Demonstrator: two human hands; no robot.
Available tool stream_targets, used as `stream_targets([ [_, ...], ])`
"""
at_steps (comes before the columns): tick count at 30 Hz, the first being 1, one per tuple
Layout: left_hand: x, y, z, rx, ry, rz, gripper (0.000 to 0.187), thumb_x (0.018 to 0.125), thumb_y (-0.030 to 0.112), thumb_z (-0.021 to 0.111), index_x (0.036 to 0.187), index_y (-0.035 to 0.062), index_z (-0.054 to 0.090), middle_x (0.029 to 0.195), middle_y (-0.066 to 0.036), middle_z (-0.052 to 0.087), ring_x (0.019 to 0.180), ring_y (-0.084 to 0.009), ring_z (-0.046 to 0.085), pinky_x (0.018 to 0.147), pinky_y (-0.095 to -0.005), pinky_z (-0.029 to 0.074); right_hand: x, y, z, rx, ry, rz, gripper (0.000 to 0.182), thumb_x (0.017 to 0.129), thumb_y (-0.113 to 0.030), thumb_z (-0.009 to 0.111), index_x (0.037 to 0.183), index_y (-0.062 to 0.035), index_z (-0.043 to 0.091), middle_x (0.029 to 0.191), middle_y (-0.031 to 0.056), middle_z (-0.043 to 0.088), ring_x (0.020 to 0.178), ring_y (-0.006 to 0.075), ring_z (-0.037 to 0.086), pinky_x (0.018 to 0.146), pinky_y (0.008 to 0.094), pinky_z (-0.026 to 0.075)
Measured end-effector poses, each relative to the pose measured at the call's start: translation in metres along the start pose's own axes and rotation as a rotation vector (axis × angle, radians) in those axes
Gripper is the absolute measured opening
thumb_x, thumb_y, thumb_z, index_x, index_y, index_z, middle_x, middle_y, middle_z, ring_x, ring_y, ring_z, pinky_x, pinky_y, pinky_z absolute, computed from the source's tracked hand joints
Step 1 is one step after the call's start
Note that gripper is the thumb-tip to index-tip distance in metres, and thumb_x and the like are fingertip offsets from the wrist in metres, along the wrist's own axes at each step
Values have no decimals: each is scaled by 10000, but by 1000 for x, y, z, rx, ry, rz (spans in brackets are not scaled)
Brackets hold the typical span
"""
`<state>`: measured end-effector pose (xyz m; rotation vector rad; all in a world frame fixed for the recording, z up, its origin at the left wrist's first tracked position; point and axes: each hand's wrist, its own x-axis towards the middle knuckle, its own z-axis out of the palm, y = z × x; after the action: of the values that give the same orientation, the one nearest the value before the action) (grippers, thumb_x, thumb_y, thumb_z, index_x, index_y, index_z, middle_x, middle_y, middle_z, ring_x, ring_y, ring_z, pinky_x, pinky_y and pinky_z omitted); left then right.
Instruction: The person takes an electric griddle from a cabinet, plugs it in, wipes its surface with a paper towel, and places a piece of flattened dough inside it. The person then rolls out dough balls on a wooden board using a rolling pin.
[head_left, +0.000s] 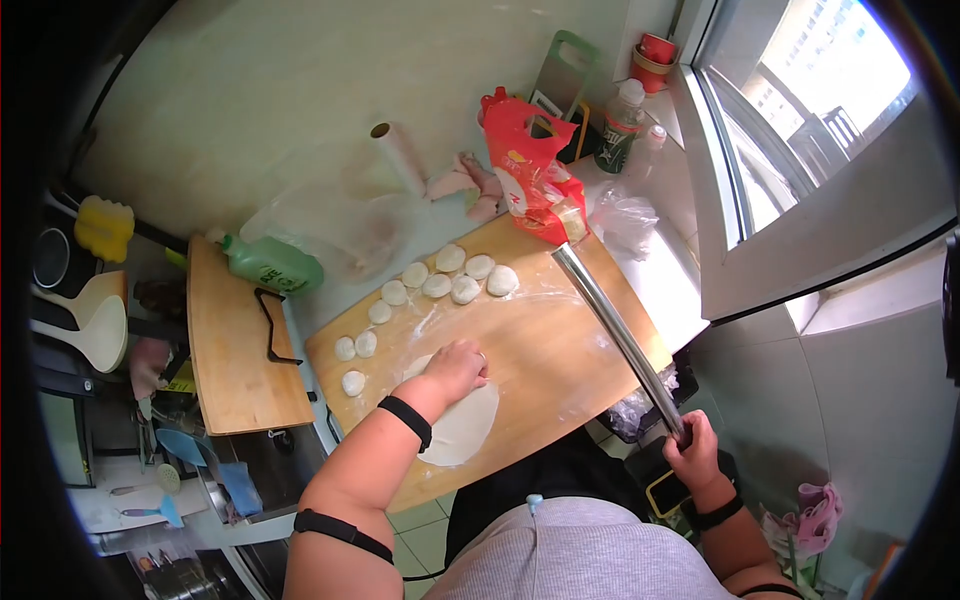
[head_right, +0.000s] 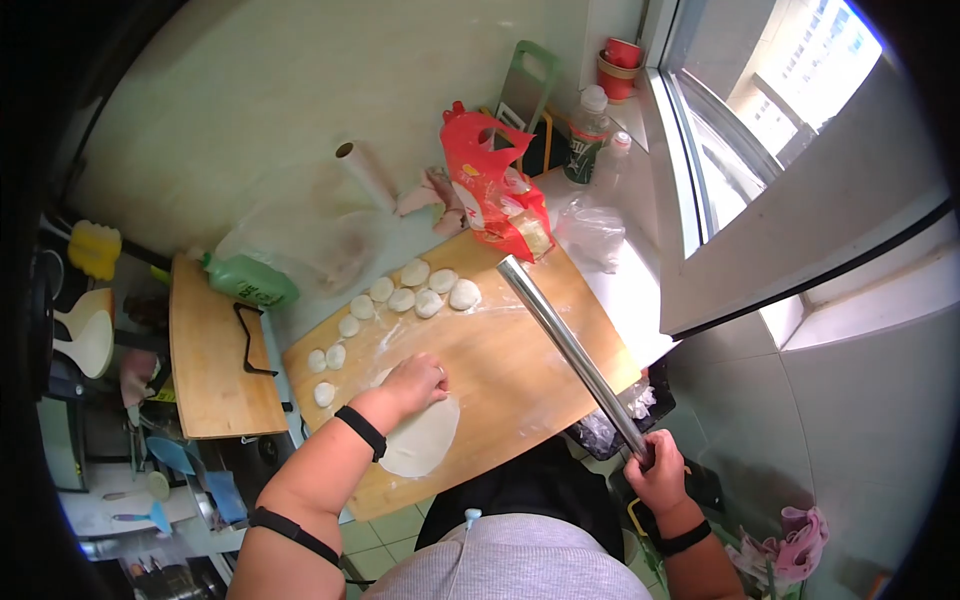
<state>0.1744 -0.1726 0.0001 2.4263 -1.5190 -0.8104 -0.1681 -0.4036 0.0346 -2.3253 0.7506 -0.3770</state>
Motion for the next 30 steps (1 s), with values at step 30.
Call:
stream_targets([
  [30, 36, -12, 22, -79, 669, -208, 115, 776, 68, 572, 883, 30, 555, 947, -129, 548, 915, -302, 512, 810, -380, 424, 33, 19, 13, 85, -98, -180, 264, 619, 12, 585, 842, -22, 449, 713, 134, 461, 574, 296, 495, 523, 351, 422],
])
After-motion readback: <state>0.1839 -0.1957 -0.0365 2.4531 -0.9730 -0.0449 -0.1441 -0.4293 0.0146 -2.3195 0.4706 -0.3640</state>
